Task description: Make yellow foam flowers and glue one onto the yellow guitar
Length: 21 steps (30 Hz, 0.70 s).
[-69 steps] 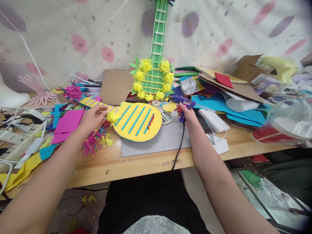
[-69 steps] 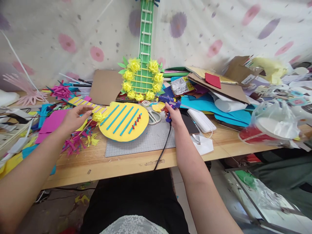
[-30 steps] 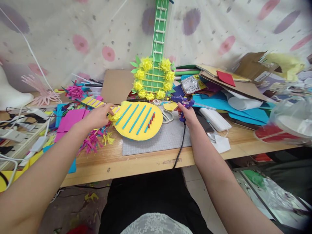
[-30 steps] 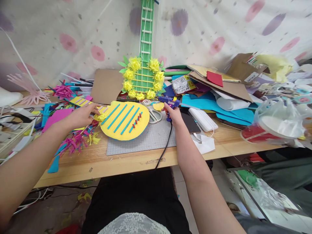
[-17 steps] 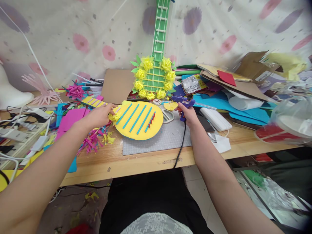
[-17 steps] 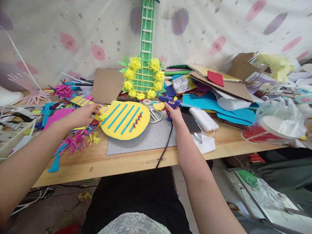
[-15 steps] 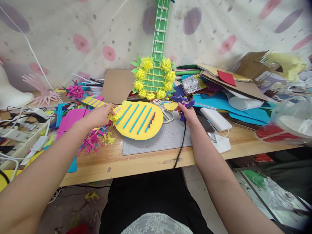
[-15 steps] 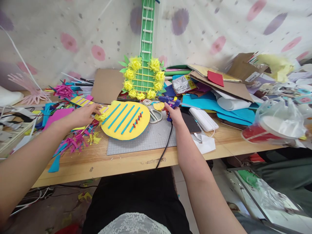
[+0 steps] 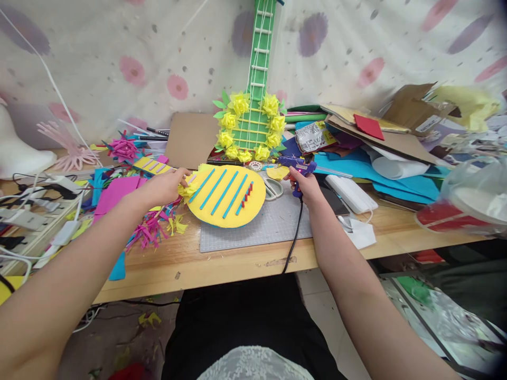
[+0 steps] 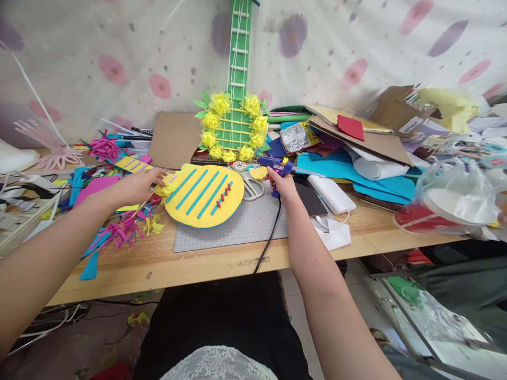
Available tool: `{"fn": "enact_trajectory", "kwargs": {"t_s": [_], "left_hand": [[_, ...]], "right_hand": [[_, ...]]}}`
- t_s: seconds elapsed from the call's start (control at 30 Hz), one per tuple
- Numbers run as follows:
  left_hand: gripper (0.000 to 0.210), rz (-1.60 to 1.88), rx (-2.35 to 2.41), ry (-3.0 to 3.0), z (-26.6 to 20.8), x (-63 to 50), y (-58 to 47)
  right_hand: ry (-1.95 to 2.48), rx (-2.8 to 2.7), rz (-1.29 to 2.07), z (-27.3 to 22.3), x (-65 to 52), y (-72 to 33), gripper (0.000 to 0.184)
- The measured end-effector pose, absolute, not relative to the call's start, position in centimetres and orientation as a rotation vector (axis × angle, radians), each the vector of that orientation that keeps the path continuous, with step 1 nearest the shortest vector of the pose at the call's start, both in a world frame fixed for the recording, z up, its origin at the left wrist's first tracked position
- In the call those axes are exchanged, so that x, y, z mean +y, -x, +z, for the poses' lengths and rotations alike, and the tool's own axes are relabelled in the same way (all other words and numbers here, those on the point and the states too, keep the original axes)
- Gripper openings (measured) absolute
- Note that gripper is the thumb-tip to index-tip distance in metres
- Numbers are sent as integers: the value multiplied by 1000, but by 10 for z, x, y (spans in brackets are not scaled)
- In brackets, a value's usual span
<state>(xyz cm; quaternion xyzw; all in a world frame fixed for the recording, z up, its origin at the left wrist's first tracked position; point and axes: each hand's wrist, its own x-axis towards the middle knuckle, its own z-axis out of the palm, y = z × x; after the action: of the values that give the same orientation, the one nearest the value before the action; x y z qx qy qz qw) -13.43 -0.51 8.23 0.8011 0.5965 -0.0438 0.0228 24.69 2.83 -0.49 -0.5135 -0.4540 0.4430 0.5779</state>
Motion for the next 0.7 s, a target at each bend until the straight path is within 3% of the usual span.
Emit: {"fn": "enact_trajectory", "kwargs": {"t_s": [0.7], "left_hand": [[67,-178,1828,-2488,82,-2,134]], "right_hand": [[1217,-1095,1024,-9,30,-250,40]]}}
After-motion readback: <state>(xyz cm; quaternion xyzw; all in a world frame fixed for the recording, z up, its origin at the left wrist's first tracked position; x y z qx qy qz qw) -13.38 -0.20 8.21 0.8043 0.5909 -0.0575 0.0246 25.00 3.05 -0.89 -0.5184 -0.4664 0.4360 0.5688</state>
